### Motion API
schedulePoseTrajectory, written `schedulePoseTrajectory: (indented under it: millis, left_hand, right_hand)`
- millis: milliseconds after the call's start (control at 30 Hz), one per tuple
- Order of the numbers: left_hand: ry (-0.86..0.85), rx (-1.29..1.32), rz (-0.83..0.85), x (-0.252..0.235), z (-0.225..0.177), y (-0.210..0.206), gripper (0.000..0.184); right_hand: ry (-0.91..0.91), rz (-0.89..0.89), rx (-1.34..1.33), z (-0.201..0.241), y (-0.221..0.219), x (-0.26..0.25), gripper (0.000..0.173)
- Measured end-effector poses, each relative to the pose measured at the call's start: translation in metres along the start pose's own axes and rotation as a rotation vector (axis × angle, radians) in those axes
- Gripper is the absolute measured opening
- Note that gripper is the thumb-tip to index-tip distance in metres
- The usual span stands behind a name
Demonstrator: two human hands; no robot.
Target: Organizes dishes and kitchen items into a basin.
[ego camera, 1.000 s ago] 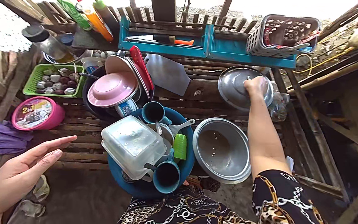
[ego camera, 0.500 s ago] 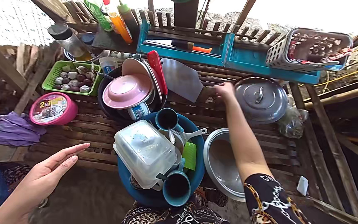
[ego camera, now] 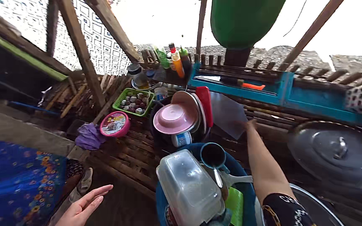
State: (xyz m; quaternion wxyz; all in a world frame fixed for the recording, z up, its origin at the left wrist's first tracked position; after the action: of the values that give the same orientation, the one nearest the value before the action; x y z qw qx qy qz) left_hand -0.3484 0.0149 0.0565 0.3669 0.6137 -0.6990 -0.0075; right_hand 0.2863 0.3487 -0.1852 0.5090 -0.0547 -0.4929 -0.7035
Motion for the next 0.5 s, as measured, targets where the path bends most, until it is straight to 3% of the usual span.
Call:
schedulePoseTrajectory:
  millis: [100,167,333,433,500]
  left_hand:
    - [-0.001,0.018,-0.019,-0.002,0.001,-0.004,0.039]
    - [-0.048,0.015,-0.034,-0.005,-0.001,-0.005,0.039]
    - [-0.209,-0.013,-0.04,-0.017,-0.023,-0.009,0.041]
    - [-0.28,-0.004,0.019,-0.025,-0.044,-0.023,0.041]
    - [-0.309,-0.017,0.06,-0.031,-0.06,-0.035,0.04]
  right_hand:
    - [0.03,0.111,0.042,0.002,-0.001,0.01,0.078]
    - [0.12,0.144,-0.188,0.001,0.01,0.024,0.059]
    - [0.268,0.295,-0.559,0.007,0.061,0.054,0.065]
    - [0.257,0.193,-0.584,-0.011,0.11,0.089,0.051]
    - [0.252,0.099,-0.61,-0.029,0.144,0.116,0.053]
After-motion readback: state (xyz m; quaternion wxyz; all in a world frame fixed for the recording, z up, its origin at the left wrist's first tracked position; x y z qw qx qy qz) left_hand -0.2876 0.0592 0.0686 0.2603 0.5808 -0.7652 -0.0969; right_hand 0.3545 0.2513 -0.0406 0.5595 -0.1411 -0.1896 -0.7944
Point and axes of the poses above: each hand's wrist, its own x-axis away from the middle knuckle, its own y-axis out of the back of the hand, z = x × y, the point moved 9 cm from there along -x, towards the middle knuckle, and after that the axes turned 5 degrees about z, right-handed, at the moved point
